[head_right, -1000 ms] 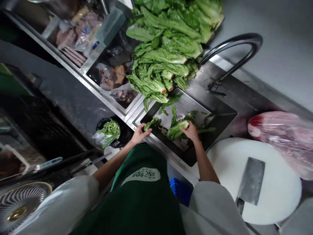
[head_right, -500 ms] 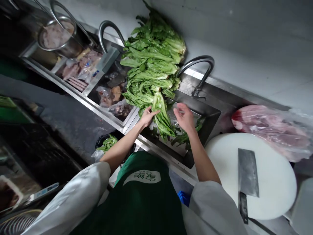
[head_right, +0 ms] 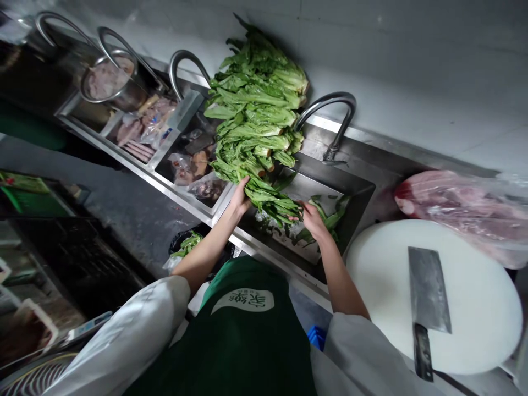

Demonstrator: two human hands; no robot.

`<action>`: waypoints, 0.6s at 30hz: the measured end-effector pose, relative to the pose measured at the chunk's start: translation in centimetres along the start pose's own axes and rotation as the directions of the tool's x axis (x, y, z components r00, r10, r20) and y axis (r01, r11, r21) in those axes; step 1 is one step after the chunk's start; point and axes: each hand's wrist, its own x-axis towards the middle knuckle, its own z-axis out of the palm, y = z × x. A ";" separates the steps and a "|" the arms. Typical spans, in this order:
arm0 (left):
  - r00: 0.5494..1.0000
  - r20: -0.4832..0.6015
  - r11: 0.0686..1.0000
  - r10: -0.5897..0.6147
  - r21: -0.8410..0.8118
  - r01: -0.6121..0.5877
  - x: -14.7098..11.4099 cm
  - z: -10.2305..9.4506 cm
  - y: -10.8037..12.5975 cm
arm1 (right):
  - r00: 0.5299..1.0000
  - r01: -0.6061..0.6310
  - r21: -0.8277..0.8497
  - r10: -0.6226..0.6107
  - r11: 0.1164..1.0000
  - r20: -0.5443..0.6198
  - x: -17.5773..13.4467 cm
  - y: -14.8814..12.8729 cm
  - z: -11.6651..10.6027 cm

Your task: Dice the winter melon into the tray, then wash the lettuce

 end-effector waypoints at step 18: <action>1.000 -0.004 0.997 0.029 -0.073 -0.029 -3.0 0.9 1.3 | 0.811 0.439 -0.553 -0.578 0.708 -0.096 -1.9 -3.7 4.0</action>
